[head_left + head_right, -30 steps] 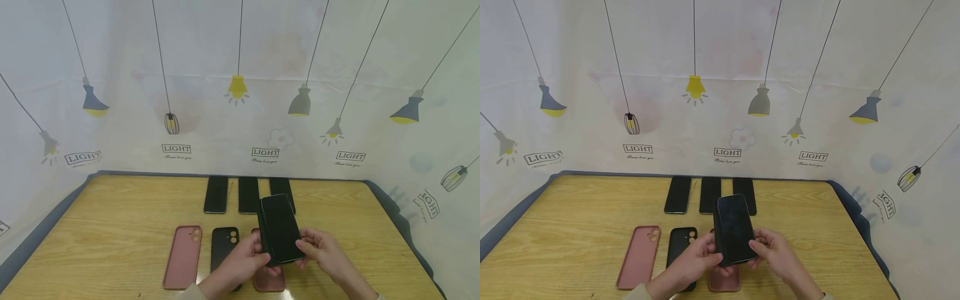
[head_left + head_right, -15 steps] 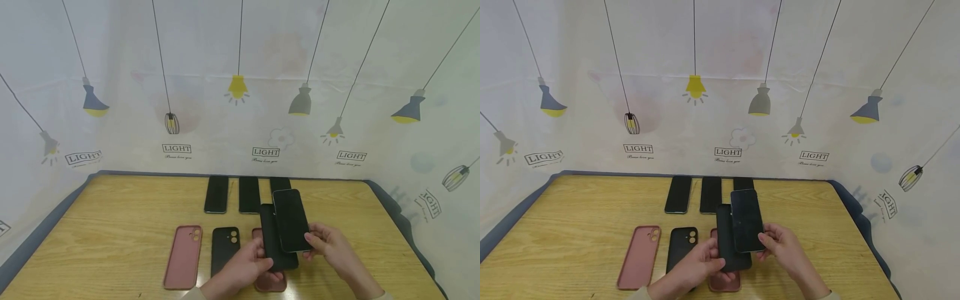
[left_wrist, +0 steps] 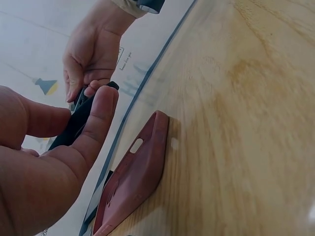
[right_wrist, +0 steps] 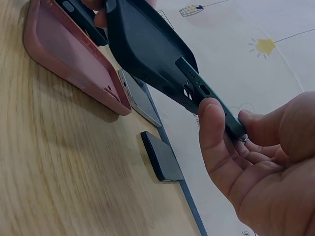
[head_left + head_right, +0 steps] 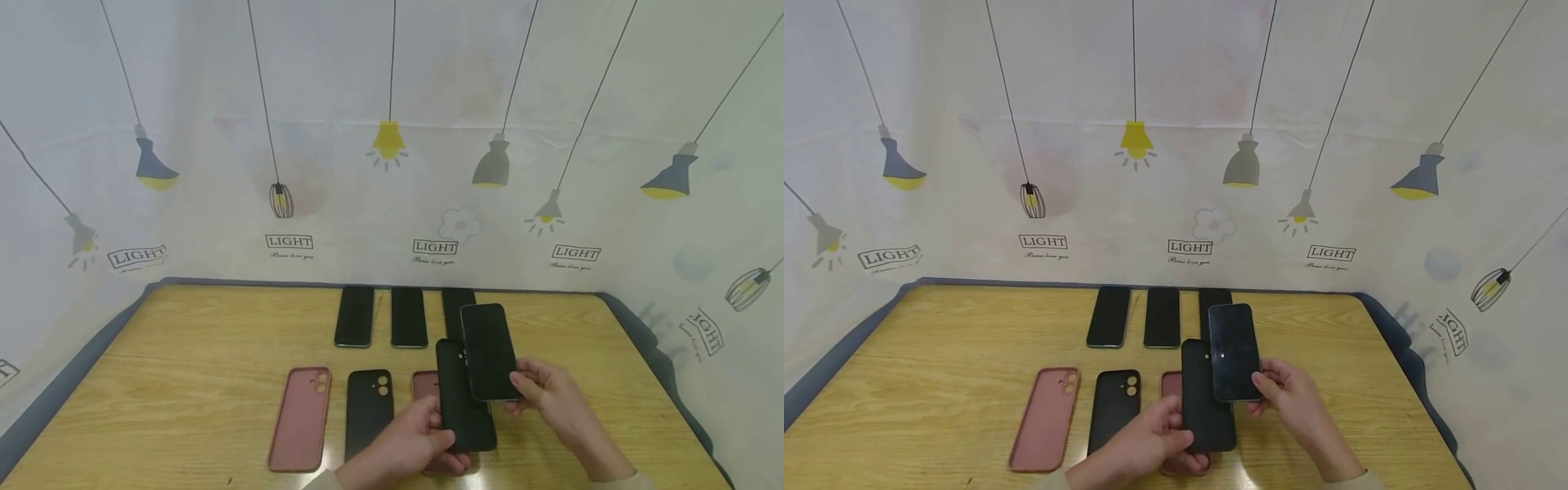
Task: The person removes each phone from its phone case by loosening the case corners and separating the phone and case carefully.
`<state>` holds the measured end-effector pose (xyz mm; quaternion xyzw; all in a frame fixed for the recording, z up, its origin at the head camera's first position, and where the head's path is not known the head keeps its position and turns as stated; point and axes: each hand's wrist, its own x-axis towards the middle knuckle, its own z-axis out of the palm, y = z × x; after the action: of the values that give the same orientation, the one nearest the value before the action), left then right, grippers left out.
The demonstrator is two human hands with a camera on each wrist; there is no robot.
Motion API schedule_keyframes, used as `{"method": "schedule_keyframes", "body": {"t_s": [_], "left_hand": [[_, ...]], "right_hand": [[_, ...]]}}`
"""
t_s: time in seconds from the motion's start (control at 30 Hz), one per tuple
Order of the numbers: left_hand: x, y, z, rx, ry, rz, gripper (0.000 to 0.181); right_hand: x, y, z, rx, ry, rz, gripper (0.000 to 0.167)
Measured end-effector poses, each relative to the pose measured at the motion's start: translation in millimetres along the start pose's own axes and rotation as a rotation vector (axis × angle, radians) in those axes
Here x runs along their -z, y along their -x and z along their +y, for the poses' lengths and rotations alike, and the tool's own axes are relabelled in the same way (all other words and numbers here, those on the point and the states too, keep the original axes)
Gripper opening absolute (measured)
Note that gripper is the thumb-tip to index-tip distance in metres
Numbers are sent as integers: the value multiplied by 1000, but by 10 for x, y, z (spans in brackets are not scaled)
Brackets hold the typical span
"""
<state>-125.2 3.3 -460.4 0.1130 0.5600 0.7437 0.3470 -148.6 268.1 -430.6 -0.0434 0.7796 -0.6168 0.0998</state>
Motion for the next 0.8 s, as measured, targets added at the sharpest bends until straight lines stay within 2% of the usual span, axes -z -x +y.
{"method": "schedule_keyframes", "body": {"t_s": [0.33, 0.8], "left_hand": [[-66, -33, -21, 9, -88, -21, 34], [-145, -72, -51, 46, -90, -56, 33]], "right_hand": [[73, -37, -16, 0, 23, 46, 42], [190, -131, -15, -37, 81, 106, 39]]}}
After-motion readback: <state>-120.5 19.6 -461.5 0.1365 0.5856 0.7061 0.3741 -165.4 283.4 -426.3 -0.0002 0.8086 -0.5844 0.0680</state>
